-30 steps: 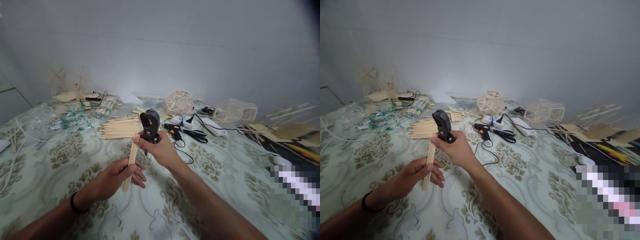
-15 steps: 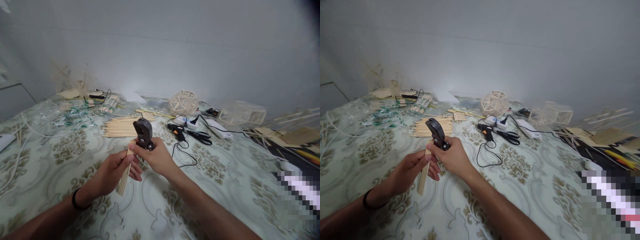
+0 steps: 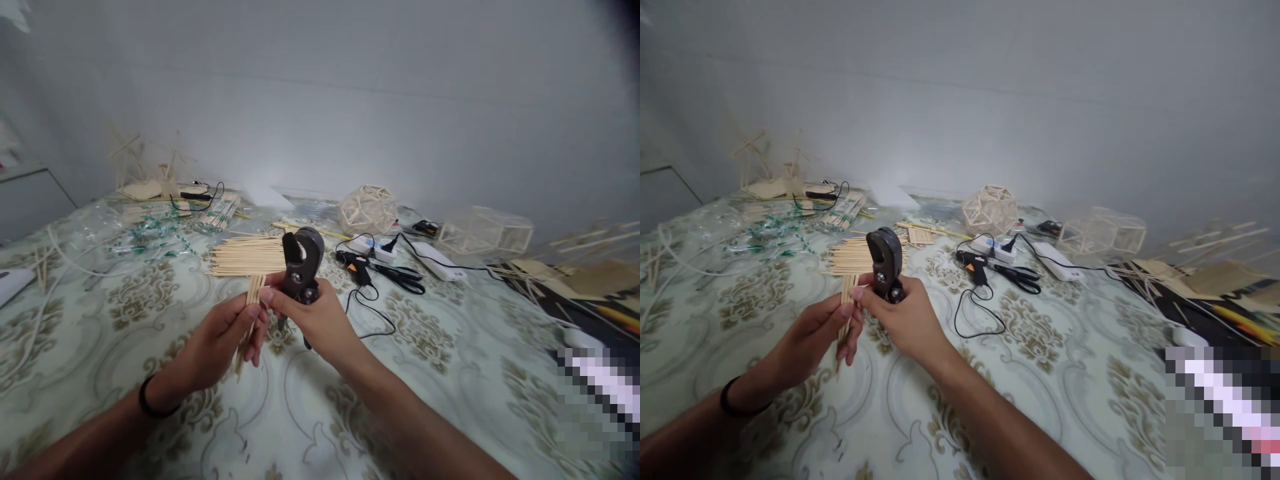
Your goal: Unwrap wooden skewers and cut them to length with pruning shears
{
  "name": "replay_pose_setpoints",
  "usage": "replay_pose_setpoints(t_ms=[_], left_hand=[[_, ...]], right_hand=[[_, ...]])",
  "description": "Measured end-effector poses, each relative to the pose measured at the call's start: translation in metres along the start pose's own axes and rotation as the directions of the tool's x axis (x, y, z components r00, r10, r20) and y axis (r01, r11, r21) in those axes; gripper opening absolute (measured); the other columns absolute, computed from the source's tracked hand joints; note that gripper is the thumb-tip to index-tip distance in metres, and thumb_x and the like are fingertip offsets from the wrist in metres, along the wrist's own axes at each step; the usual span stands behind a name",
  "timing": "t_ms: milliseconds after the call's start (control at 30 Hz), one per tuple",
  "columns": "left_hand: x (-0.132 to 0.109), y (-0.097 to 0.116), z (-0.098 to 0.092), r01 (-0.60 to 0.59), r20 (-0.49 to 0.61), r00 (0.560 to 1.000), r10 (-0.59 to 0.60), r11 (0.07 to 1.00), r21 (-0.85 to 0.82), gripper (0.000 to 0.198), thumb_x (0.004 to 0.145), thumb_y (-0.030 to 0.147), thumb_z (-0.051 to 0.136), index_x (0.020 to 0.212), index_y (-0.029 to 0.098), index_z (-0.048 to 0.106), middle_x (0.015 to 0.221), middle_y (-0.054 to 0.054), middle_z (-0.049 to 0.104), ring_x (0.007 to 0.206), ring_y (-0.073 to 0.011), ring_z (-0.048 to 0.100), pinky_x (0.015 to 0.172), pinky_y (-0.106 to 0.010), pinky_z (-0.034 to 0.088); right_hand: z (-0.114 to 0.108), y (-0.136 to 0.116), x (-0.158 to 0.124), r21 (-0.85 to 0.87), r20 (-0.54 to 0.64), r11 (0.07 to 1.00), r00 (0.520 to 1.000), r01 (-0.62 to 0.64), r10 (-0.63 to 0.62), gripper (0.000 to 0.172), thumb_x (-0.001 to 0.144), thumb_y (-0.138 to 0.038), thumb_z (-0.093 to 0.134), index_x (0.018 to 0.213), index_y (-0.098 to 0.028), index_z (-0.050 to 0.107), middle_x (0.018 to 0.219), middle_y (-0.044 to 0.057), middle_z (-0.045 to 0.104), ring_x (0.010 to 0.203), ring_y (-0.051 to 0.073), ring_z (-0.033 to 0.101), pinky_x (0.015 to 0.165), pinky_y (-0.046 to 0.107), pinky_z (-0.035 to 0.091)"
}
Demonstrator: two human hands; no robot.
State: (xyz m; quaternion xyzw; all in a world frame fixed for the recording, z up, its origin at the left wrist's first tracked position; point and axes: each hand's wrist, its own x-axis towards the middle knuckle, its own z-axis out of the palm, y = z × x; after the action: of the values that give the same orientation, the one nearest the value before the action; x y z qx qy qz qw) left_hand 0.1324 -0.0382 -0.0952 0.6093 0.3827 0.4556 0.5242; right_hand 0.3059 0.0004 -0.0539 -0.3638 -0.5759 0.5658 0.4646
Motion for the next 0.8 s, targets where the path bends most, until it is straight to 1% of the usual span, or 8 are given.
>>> replay_pose_setpoints(t_ms=[100, 200, 333, 433, 533, 667, 733, 800], left_hand=[[-0.001, -0.007, 0.000, 0.035, 0.046, 0.999, -0.028, 0.987, -0.157, 0.036, 0.105, 0.048, 0.049, 0.089, 0.018, 0.058, 0.062, 0.007, 0.048, 0.046, -0.0069, 0.043, 0.044, -0.018, 0.043], [0.000, -0.008, 0.001, 0.059, 0.094, 0.995, -0.039, 0.973, -0.222, 0.036, 0.105, 0.048, 0.049, 0.088, 0.018, 0.058, 0.061, 0.007, 0.046, 0.045, -0.0066, 0.041, 0.043, -0.018, 0.042], [0.000, -0.006, 0.001, 0.061, 0.104, 0.994, -0.045, 0.986, -0.155, 0.037, 0.107, 0.048, 0.045, 0.089, 0.018, 0.059, 0.064, 0.003, 0.060, 0.047, -0.0101, 0.057, 0.049, -0.023, 0.051], [-0.001, -0.004, 0.000, 0.084, 0.111, 0.991, -0.070, 0.989, -0.125, 0.038, 0.107, 0.047, 0.044, 0.093, 0.016, 0.062, 0.073, -0.002, 0.071, 0.055, -0.0145, 0.068, 0.056, -0.026, 0.055], [-0.001, 0.000, 0.000, 0.068, 0.119, 0.991, -0.064, 0.997, -0.031, 0.043, 0.108, 0.044, 0.042, 0.089, 0.015, 0.067, 0.080, -0.006, 0.076, 0.064, -0.0170, 0.072, 0.065, -0.029, 0.057], [0.000, 0.011, 0.000, -0.038, 0.131, 0.991, 0.017, 0.987, 0.159, 0.046, 0.109, 0.036, 0.038, 0.086, 0.015, 0.072, 0.081, -0.005, 0.077, 0.076, -0.0181, 0.073, 0.079, -0.029, 0.056], [0.000, 0.014, 0.000, -0.097, 0.111, 0.991, 0.069, 0.959, 0.266, 0.041, 0.108, 0.032, 0.040, 0.087, 0.018, 0.072, 0.082, -0.003, 0.077, 0.081, -0.0177, 0.072, 0.084, -0.028, 0.055], [0.000, 0.015, -0.002, -0.124, 0.065, 0.992, 0.108, 0.921, 0.368, 0.033, 0.106, 0.029, 0.045, 0.089, 0.019, 0.072, 0.080, 0.000, 0.074, 0.078, -0.0171, 0.069, 0.081, -0.027, 0.054]], right_hand=[[-0.002, 0.000, 0.000, -0.004, 0.007, 1.000, 1.000, -0.001, 0.001, 0.037, 0.070, -0.047, 0.086, 0.088, -0.016, 0.073, 0.066, -0.002, 0.062, 0.060, 0.011, 0.054, 0.060, 0.026, 0.046], [-0.003, 0.002, 0.000, -0.032, 0.016, 0.999, 1.000, -0.002, 0.003, 0.034, 0.073, -0.045, 0.084, 0.087, -0.017, 0.073, 0.068, -0.002, 0.064, 0.060, 0.011, 0.054, 0.059, 0.026, 0.046], [-0.003, 0.003, 0.001, -0.072, 0.020, 0.997, 1.000, -0.007, 0.008, 0.031, 0.076, -0.046, 0.080, 0.083, -0.017, 0.071, 0.066, -0.001, 0.063, 0.059, 0.012, 0.055, 0.058, 0.026, 0.045], [-0.003, 0.001, 0.000, -0.081, 0.007, 0.996, 1.000, -0.024, 0.025, 0.032, 0.074, -0.045, 0.081, 0.081, -0.016, 0.071, 0.064, -0.001, 0.064, 0.058, 0.012, 0.056, 0.058, 0.026, 0.046], [-0.002, -0.001, -0.001, -0.121, -0.011, 0.992, 1.000, -0.029, 0.028, 0.029, 0.076, -0.043, 0.080, 0.079, -0.016, 0.070, 0.063, -0.001, 0.064, 0.057, 0.012, 0.057, 0.057, 0.026, 0.047], [0.000, -0.005, -0.007, -0.152, 0.045, 0.988, 0.999, -0.003, 0.010, 0.028, 0.083, -0.044, 0.076, 0.078, -0.018, 0.067, 0.056, -0.003, 0.060, 0.050, 0.012, 0.054, 0.051, 0.025, 0.046], [0.000, -0.006, -0.010, -0.163, 0.059, 0.986, 0.998, 0.046, -0.036, 0.026, 0.085, -0.043, 0.074, 0.080, -0.019, 0.068, 0.058, -0.002, 0.062, 0.049, 0.012, 0.056, 0.052, 0.026, 0.048], [0.000, -0.004, -0.012, -0.198, 0.053, 0.972, 0.991, 0.130, -0.122, 0.021, 0.086, -0.039, 0.075, 0.082, -0.019, 0.071, 0.067, 0.000, 0.069, 0.058, 0.014, 0.062, 0.060, 0.027, 0.053]])
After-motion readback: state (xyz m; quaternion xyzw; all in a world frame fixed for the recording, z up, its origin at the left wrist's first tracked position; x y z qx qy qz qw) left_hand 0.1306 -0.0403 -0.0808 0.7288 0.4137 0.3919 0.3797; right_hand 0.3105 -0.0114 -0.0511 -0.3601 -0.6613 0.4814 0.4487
